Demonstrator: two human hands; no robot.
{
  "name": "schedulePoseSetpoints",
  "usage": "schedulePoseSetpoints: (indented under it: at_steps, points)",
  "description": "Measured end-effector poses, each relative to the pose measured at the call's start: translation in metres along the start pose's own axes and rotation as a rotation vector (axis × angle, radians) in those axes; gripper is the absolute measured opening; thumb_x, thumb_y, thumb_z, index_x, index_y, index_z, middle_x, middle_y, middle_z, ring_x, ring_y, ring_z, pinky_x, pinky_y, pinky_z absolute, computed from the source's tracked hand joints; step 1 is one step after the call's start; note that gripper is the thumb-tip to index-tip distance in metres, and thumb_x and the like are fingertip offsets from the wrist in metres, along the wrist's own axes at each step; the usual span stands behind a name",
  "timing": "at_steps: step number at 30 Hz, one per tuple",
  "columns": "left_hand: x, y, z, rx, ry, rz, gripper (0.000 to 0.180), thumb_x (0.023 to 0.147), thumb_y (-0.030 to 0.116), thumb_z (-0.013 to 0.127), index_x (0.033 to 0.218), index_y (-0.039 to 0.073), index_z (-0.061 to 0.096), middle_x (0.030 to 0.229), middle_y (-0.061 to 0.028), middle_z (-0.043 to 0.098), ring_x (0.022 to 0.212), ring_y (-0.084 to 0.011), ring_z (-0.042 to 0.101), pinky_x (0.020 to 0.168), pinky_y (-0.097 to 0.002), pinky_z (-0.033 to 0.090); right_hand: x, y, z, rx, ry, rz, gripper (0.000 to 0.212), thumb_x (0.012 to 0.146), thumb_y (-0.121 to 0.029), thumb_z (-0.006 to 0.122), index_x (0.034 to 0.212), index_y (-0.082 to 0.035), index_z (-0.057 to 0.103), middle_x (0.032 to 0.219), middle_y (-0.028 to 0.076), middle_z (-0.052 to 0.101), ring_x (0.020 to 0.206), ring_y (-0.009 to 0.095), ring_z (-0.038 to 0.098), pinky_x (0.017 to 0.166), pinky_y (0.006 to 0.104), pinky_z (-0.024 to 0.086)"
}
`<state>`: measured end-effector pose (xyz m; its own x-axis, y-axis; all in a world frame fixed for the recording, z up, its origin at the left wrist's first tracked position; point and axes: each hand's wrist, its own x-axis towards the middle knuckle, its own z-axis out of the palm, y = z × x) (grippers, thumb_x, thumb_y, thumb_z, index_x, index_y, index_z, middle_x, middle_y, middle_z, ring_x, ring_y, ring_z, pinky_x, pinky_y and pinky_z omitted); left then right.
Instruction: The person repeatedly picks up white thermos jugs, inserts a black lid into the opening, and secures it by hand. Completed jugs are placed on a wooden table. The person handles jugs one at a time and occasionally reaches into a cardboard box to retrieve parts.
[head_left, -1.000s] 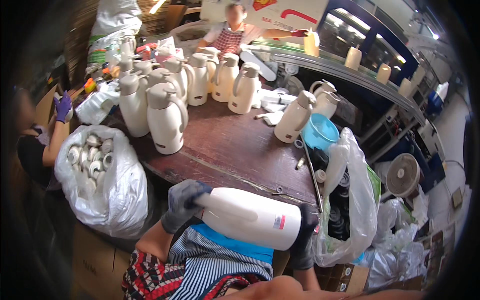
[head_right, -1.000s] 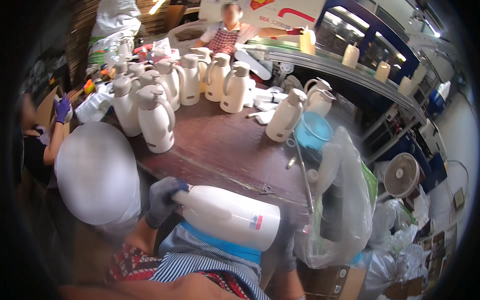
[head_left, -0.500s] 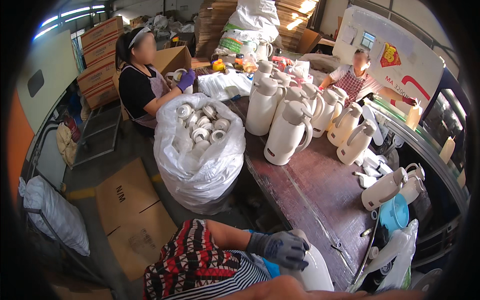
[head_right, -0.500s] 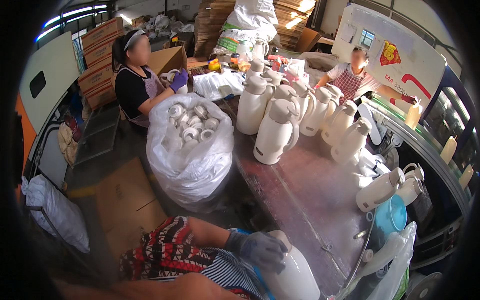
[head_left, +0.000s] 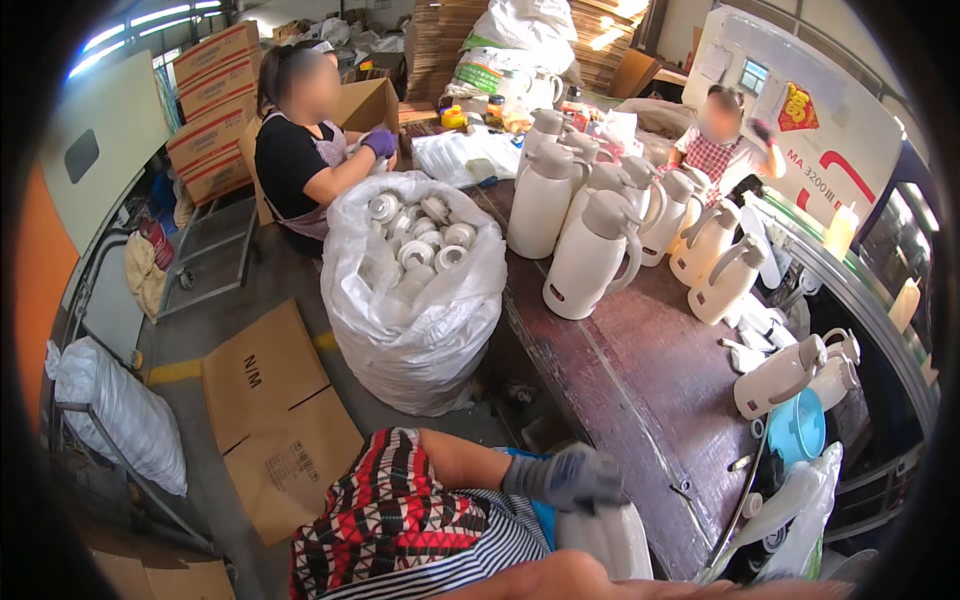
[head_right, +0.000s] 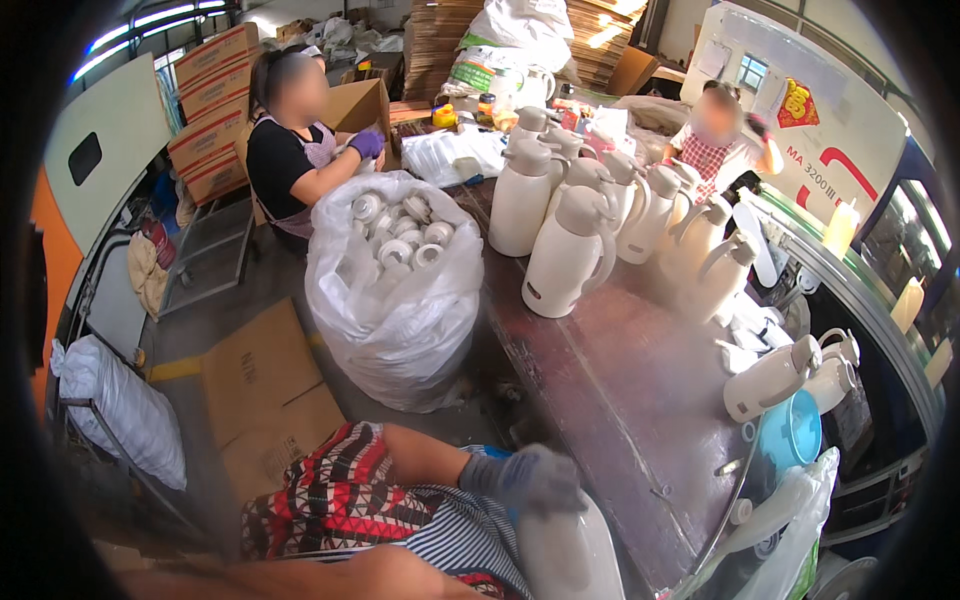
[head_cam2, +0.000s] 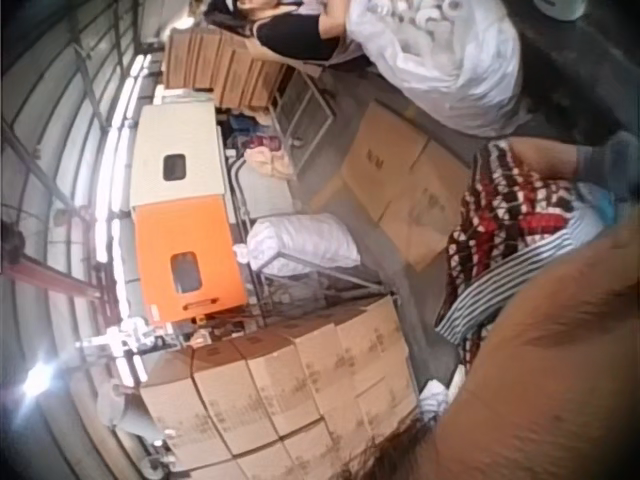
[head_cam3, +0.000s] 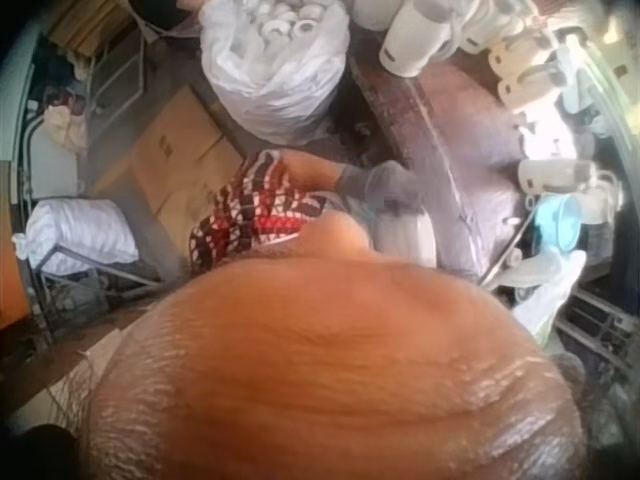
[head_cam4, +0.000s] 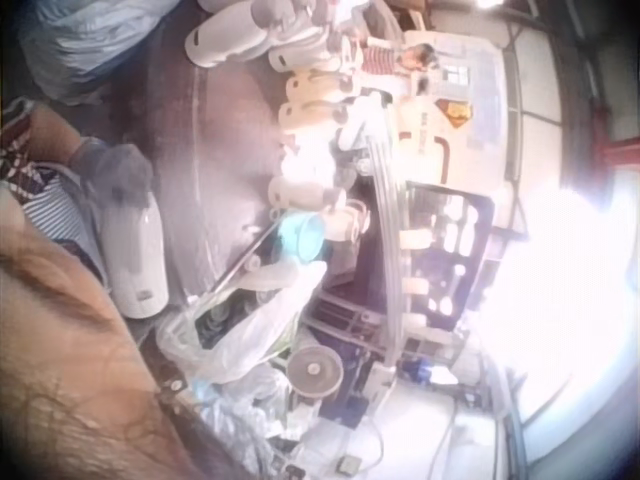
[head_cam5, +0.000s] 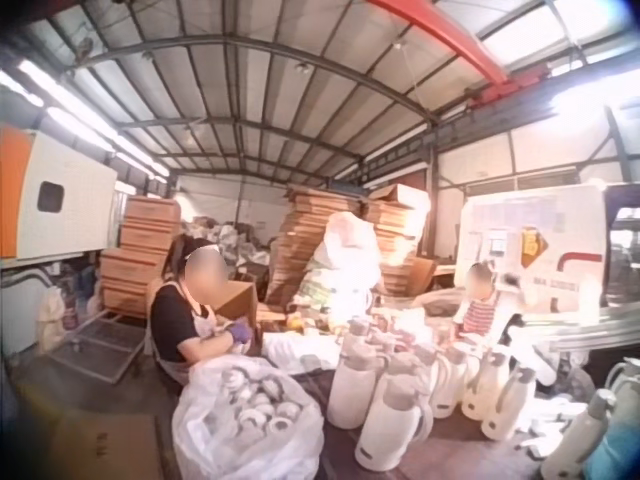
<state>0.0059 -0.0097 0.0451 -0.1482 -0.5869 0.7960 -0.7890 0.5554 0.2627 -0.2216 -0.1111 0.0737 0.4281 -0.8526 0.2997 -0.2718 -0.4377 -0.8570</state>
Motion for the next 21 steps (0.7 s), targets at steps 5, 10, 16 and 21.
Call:
schedulePoseSetpoints:
  at_steps: [5,10,16,21]
  points:
    - [-0.004,0.003,-0.006,-0.252,0.105,-0.367,0.038,0.079,0.025,0.078,0.112,0.008,0.07,0.101,-0.0112,0.066,0.095,-0.0364,0.066,0.081,-0.0419,0.056,-0.005,0.001,-0.002,0.002,-0.011,0.01,0.061,0.109,-0.044,0.051,0.157,-0.009,0.039,0.141,0.012,0.058,0.124,0.024,0.061,0.104,0.0407,0.053]
    - [0.008,0.037,-0.016,0.012,0.024,0.316,0.032,0.093,0.025,0.068,0.12,0.009,0.071,0.108,-0.0075,0.068,0.103,-0.0253,0.067,0.082,-0.0408,0.058,-0.017,0.001,-0.006,-0.012,0.022,0.03,0.061,0.109,-0.045,0.05,0.157,-0.008,0.039,0.142,0.012,0.058,0.125,0.024,0.061,0.104,0.0409,0.053]
    - [-0.001,-0.002,-0.001,-0.532,0.0,-0.614,0.04,0.081,0.025,0.077,0.116,0.005,0.071,0.106,-0.0169,0.072,0.1,-0.0348,0.071,0.088,-0.0426,0.056,-0.048,0.005,-0.044,0.014,0.167,0.089,0.062,0.11,-0.047,0.05,0.157,-0.008,0.039,0.142,0.012,0.058,0.125,0.024,0.061,0.105,0.0411,0.052]
    - [-0.014,0.0,-0.001,-0.478,0.083,-0.748,0.036,0.091,0.034,0.074,0.105,0.001,0.072,0.095,-0.0156,0.071,0.085,-0.0266,0.071,0.078,-0.0391,0.057,-0.07,0.006,-0.057,0.658,0.203,0.326,0.062,0.11,-0.048,0.049,0.156,-0.008,0.039,0.142,0.012,0.058,0.125,0.025,0.061,0.105,0.0413,0.052]
